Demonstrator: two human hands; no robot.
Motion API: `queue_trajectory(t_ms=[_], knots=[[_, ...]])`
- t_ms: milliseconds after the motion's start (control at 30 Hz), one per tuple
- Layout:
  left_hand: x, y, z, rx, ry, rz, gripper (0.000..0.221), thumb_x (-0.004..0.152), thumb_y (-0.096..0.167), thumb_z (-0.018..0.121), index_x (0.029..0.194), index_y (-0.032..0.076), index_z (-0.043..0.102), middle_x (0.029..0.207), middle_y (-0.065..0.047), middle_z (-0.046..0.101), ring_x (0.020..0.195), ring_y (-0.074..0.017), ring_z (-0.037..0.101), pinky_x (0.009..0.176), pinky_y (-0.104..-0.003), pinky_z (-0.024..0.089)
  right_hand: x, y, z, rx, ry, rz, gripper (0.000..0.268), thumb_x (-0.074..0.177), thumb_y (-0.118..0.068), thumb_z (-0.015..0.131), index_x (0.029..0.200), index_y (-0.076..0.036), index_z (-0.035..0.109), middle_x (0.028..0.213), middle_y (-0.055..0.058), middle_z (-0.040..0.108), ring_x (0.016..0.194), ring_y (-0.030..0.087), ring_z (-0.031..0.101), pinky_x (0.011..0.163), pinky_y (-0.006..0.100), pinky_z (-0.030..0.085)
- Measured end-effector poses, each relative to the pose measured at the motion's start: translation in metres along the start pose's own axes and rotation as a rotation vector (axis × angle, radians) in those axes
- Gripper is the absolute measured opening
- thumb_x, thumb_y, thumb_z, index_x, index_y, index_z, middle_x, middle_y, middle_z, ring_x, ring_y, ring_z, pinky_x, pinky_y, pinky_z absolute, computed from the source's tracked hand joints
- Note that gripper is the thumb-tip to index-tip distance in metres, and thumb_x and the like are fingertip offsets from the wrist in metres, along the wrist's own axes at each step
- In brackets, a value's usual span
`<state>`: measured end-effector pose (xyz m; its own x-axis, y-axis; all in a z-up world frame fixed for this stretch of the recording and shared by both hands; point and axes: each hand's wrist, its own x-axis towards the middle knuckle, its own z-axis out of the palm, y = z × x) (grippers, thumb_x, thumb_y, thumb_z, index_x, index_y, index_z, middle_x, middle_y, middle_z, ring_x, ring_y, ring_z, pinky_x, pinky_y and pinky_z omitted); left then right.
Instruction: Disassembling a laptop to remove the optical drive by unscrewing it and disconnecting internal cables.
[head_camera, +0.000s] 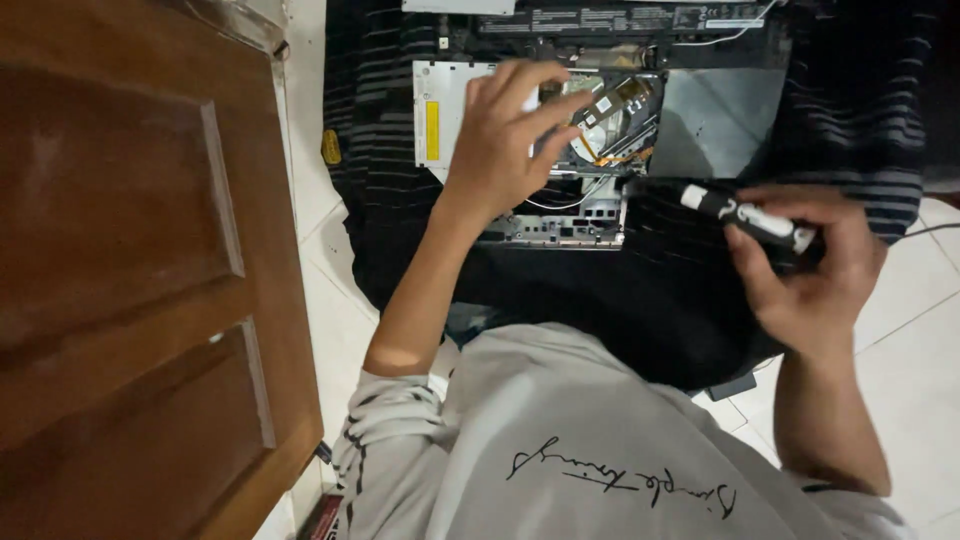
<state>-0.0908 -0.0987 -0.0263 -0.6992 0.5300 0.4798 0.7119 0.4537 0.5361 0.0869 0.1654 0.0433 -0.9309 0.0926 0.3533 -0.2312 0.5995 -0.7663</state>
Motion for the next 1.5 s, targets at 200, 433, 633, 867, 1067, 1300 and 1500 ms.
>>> queue_trajectory(t_ms=[200, 433, 633, 867, 1067, 1300, 1500], knots=[[0.006, -0.021, 0.024, -0.038, -0.29, 0.086, 0.029, 0.089, 0.019, 0.085, 0.117, 0.024, 0.082, 0.144, -0.01, 0.05, 0.137, -0.0332, 0.04, 0.107, -0.06, 0.03, 0.044, 0.003, 0.008, -0.207, -0.233, -0.046, 0.021, 0.106, 0.005, 0.079, 0.113, 0.007, 0.06, 0.116, 0.024, 0.073, 0.104, 0.034, 0.071, 0.084, 0.039, 0.051], [-0.001, -0.024, 0.03, 0.01, -0.335, 0.105, 0.039, 0.09, 0.009, 0.085, 0.12, 0.032, 0.079, 0.151, -0.008, 0.043, 0.141, -0.0367, 0.036, 0.109, -0.062, 0.027, 0.067, 0.003, 0.029, -0.223, -0.4, -0.098, 0.018, 0.106, 0.002, 0.076, 0.11, 0.008, 0.06, 0.11, 0.025, 0.071, 0.101, 0.035, 0.072, 0.087, 0.041, 0.057], [0.001, -0.023, 0.03, 0.022, -0.335, 0.083, 0.022, 0.095, 0.017, 0.081, 0.113, 0.031, 0.082, 0.15, -0.005, 0.043, 0.141, -0.0344, 0.035, 0.106, -0.062, 0.031, 0.07, 0.003, 0.038, -0.266, -0.445, -0.105, 0.015, 0.106, 0.003, 0.076, 0.109, 0.008, 0.063, 0.107, 0.022, 0.072, 0.094, 0.032, 0.07, 0.083, 0.04, 0.057], [0.005, -0.022, 0.028, -0.024, -0.426, 0.014, 0.015, 0.096, 0.024, 0.077, 0.108, 0.032, 0.082, 0.151, -0.003, 0.041, 0.143, -0.0335, 0.031, 0.11, -0.062, 0.025, 0.073, -0.005, 0.037, -0.246, -0.458, -0.097, 0.016, 0.104, 0.007, 0.076, 0.109, 0.011, 0.062, 0.11, 0.026, 0.072, 0.1, 0.037, 0.072, 0.086, 0.042, 0.058], [0.004, -0.027, 0.025, -0.072, -0.429, 0.073, 0.019, 0.088, 0.017, 0.08, 0.102, 0.029, 0.083, 0.152, -0.006, 0.04, 0.143, -0.0357, 0.029, 0.107, -0.066, 0.027, 0.07, 0.0, 0.03, -0.235, -0.396, -0.106, 0.018, 0.106, 0.008, 0.078, 0.11, 0.013, 0.061, 0.112, 0.03, 0.075, 0.101, 0.041, 0.073, 0.084, 0.043, 0.056], [0.002, -0.028, 0.025, -0.107, -0.391, 0.085, 0.022, 0.085, 0.013, 0.083, 0.104, 0.024, 0.083, 0.152, -0.007, 0.042, 0.143, -0.0349, 0.031, 0.108, -0.066, 0.026, 0.068, 0.006, 0.027, -0.197, -0.412, -0.103, 0.021, 0.105, 0.007, 0.079, 0.109, 0.014, 0.06, 0.111, 0.032, 0.073, 0.102, 0.043, 0.074, 0.086, 0.045, 0.058], [0.004, -0.026, 0.022, -0.14, -0.368, 0.083, 0.014, 0.086, 0.007, 0.078, 0.09, 0.019, 0.076, 0.15, -0.008, 0.044, 0.143, -0.036, 0.033, 0.108, -0.066, 0.027, 0.067, 0.009, 0.027, -0.214, -0.387, -0.096, 0.019, 0.106, 0.007, 0.08, 0.109, 0.013, 0.062, 0.109, 0.03, 0.074, 0.101, 0.041, 0.075, 0.083, 0.043, 0.059]])
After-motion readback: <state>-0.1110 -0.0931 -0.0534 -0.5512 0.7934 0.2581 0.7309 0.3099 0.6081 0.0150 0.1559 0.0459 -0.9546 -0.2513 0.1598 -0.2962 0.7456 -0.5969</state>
